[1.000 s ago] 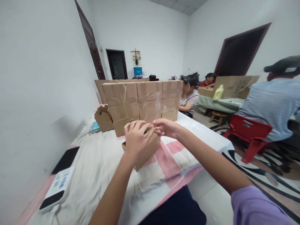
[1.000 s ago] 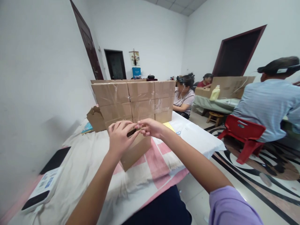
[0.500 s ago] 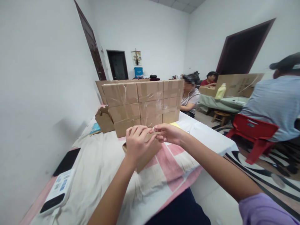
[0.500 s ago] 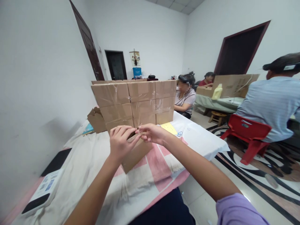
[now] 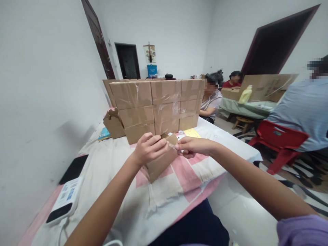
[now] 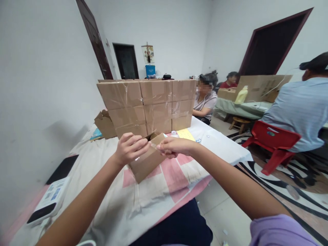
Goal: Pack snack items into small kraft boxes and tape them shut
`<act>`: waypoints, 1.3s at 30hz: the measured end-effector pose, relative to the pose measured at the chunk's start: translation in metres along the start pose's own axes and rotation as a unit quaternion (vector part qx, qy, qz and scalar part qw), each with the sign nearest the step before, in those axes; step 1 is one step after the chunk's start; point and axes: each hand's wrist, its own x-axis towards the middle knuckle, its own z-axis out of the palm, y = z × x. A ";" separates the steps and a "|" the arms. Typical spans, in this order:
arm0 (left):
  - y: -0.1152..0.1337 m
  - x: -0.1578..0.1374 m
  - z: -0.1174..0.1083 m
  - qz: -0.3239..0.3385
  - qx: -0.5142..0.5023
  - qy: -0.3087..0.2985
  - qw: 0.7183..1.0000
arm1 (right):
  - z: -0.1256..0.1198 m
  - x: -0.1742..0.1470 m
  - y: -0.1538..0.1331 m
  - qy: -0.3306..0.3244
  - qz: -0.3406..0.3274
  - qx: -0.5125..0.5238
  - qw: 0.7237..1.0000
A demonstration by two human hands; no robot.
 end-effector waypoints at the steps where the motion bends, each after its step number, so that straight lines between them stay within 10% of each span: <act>1: 0.000 -0.003 0.003 -0.027 -0.020 -0.025 0.999 | 0.000 0.001 0.000 0.002 0.005 0.000 1.000; 9: -0.010 -0.009 0.016 -0.150 -0.113 -0.109 0.976 | -0.010 0.007 0.016 0.008 -0.036 0.029 0.999; 15: -0.018 -0.023 0.023 -0.399 -0.203 -0.274 0.851 | -0.015 0.004 0.021 0.063 -0.063 0.041 0.995; 22: 0.005 -0.012 0.019 -0.339 -0.330 -0.340 0.813 | -0.028 0.016 0.005 0.125 -0.015 0.019 0.992; 39: 0.031 -0.024 0.037 -0.400 -0.258 -0.448 0.757 | -0.043 0.117 -0.020 0.205 0.095 -0.071 0.972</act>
